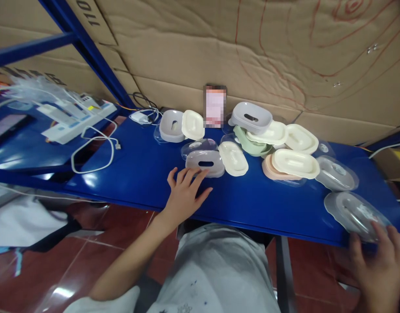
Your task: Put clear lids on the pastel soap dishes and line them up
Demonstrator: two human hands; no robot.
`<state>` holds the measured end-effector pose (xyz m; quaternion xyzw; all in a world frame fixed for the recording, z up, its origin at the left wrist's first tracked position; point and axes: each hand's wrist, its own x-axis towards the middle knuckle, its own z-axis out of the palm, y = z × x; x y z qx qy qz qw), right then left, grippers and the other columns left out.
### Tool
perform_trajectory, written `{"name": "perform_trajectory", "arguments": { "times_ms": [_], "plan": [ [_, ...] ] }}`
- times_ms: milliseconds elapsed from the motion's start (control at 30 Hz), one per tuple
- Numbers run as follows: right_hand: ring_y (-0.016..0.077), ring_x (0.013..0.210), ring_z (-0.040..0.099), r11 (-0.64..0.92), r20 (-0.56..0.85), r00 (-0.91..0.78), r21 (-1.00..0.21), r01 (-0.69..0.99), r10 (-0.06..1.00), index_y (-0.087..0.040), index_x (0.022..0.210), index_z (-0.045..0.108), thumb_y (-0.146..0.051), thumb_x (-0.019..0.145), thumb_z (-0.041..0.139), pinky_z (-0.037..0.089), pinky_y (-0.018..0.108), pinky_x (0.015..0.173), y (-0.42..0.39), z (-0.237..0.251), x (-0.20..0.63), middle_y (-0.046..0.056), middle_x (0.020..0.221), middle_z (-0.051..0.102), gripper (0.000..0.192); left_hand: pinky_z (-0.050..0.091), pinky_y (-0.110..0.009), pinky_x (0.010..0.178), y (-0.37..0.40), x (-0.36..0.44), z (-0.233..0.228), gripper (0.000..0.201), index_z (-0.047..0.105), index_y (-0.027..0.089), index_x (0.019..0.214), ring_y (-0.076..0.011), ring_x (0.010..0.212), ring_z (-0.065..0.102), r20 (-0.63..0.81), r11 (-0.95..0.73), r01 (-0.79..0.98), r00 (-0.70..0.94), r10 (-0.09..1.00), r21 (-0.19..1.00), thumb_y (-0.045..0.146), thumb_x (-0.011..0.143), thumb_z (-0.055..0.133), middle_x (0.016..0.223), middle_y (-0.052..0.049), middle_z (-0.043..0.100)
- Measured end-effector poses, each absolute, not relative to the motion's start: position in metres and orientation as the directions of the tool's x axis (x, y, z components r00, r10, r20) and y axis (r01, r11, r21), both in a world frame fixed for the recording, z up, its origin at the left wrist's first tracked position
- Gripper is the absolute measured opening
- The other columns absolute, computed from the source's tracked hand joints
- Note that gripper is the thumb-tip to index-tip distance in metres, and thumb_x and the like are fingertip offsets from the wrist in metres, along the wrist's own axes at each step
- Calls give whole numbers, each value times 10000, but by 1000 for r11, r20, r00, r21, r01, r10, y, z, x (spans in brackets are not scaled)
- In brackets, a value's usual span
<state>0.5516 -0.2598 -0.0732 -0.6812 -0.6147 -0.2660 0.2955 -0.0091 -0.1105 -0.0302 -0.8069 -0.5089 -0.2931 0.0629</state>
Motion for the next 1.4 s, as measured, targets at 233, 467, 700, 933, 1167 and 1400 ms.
{"name": "perform_trajectory", "arguments": {
  "times_ms": [233,467,700,933,1167,1400],
  "plan": [
    [520,1451,561,-151,790,155,-80,985,594,-311,1540,647,-542,888,796,487,691,1166,-224,-66,542,191,1554,629,707,341,-534,1166,-110,-15,-24,204,713,230,1255,-283,1205,659,503,-601,736,409,761,312,257,1061,656,1226,-104,723],
    [345,1225,742,311,727,-42,-240,920,685,-254,1454,678,-255,1035,656,584,548,1037,-178,-21,353,133,1346,766,419,341,-485,1119,-112,-17,-19,173,721,248,1224,-236,1149,694,492,-709,613,525,695,349,213,1076,638,1202,-58,765],
    [316,1393,612,473,396,-360,-237,849,845,-249,1557,555,-384,1106,588,480,503,1110,-122,-15,267,108,1513,678,471,359,-470,1117,-115,-22,-11,112,726,240,1112,-213,1086,704,541,-714,529,472,696,458,186,1035,666,1075,-27,771],
    [310,1298,661,409,459,-240,-314,857,855,-236,1354,690,-283,1098,587,521,515,1083,-131,-29,280,98,1354,753,280,425,-505,1150,-116,-30,-10,200,696,247,1193,-209,1028,701,675,-756,455,366,640,470,149,1021,674,1075,-33,763],
    [283,1455,595,595,396,-454,-398,698,798,-292,1552,569,-266,1084,612,560,482,1186,-140,-26,274,109,1574,608,471,488,-489,1114,-113,-26,-13,149,714,274,1181,-205,1014,719,714,-714,566,286,639,412,215,1045,696,1074,-28,771],
    [353,1556,486,577,380,-449,-365,730,809,-356,1685,399,-376,1045,697,525,568,1215,-141,-22,272,124,1726,432,706,482,-445,1083,-116,-18,-20,286,695,256,1351,-251,1194,704,540,-797,562,611,580,221,329,1075,683,1280,-86,782]
  ]
}}
